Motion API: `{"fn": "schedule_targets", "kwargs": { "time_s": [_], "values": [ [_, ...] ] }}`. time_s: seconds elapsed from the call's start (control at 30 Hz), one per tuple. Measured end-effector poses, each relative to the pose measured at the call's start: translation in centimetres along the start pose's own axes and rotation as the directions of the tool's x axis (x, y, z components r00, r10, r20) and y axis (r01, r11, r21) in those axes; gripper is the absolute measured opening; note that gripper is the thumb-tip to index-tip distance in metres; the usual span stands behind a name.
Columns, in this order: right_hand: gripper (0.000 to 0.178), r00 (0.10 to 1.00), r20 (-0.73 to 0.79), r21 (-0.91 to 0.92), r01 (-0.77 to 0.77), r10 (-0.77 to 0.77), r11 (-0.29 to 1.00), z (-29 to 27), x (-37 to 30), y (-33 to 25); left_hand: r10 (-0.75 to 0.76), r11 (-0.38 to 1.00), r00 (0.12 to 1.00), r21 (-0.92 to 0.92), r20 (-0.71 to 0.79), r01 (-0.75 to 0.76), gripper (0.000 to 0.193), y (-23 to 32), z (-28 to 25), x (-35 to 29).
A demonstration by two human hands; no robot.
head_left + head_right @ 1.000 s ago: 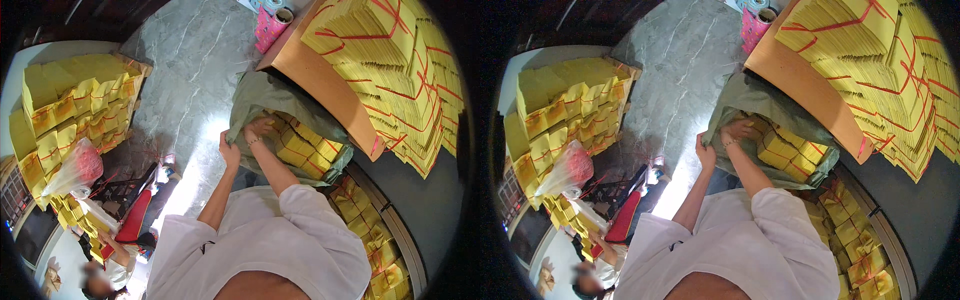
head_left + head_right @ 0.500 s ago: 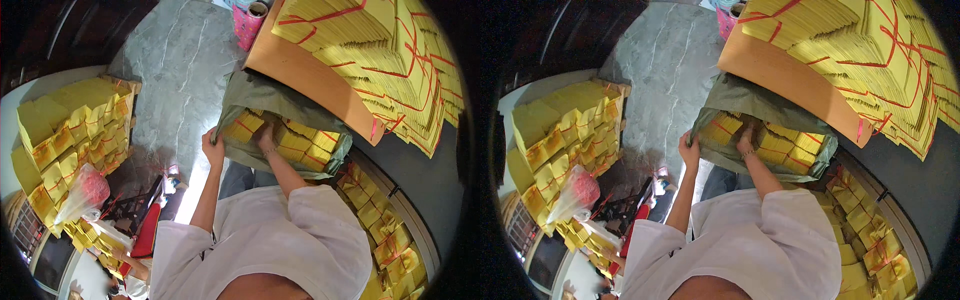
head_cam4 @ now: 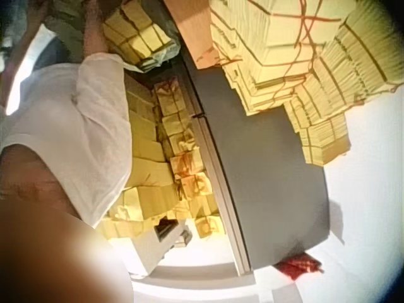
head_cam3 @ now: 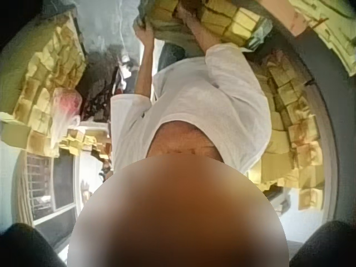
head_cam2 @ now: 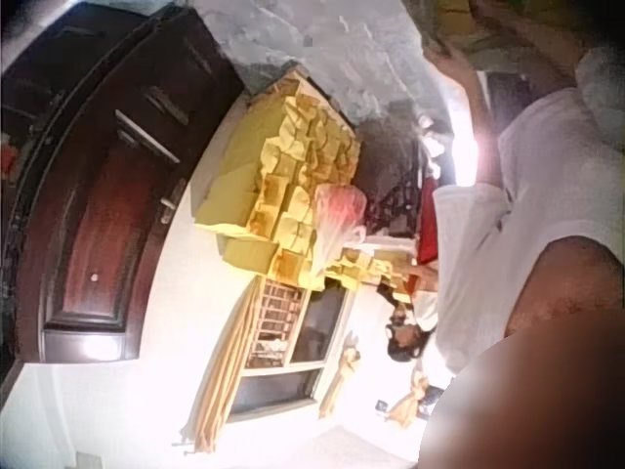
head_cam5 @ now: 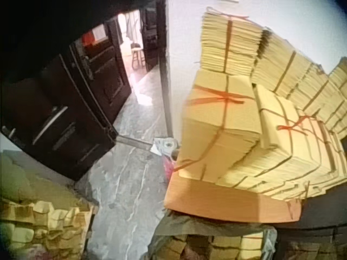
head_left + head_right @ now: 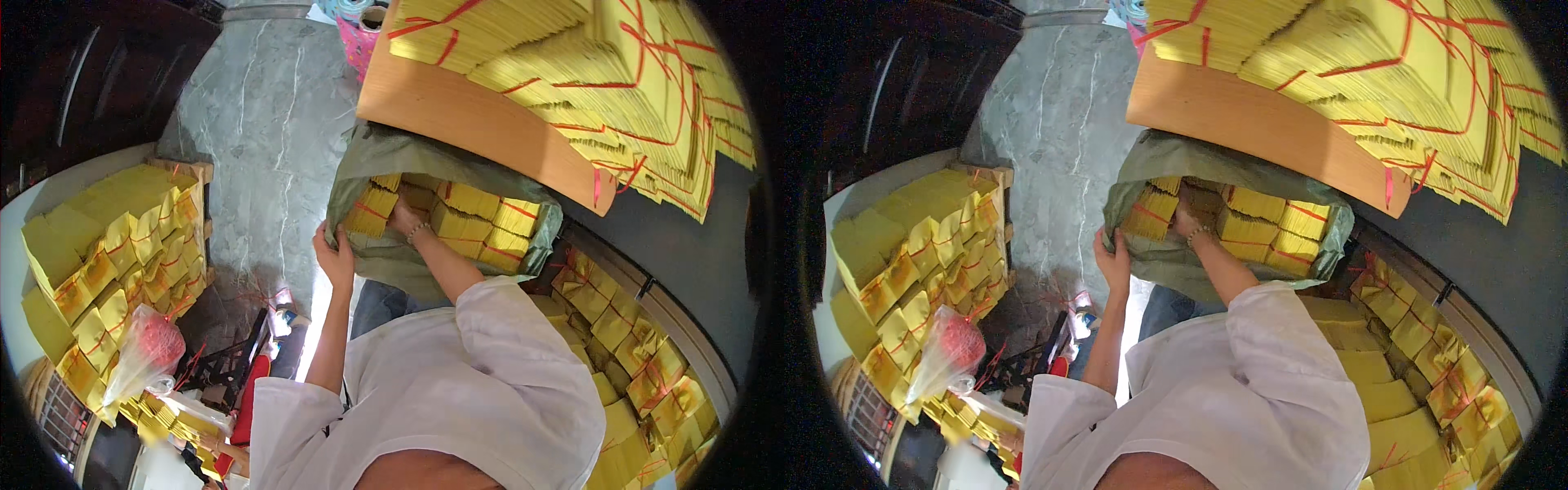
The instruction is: Packing stacks of yellow paper into a large woven bag.
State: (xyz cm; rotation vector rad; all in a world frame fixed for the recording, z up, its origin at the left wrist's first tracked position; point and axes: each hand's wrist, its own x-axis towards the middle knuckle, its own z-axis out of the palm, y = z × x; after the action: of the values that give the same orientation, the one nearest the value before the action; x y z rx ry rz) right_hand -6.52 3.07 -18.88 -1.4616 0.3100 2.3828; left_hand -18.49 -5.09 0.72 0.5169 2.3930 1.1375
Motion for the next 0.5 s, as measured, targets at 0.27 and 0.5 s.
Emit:
{"fn": "schedule_targets", "kwargs": {
  "time_s": [0.27, 0.5],
  "values": [
    [0.035, 0.605, 0.688, -0.424, -0.111, -0.400, -0.899, 2.3, -9.2, -5.8, 0.699, 0.578, 0.520, 0.040, 0.490, -0.815, 0.058, 3.5, 2.4, -3.9],
    [0.029, 0.865, 0.460, -0.556, 0.105, -0.200, -0.825, -14.9, 3.1, -9.6, 0.096, -0.132, 0.200, 0.211, 0.975, -0.968, 0.049, -4.1, 10.1, 3.7]
  ]
}}
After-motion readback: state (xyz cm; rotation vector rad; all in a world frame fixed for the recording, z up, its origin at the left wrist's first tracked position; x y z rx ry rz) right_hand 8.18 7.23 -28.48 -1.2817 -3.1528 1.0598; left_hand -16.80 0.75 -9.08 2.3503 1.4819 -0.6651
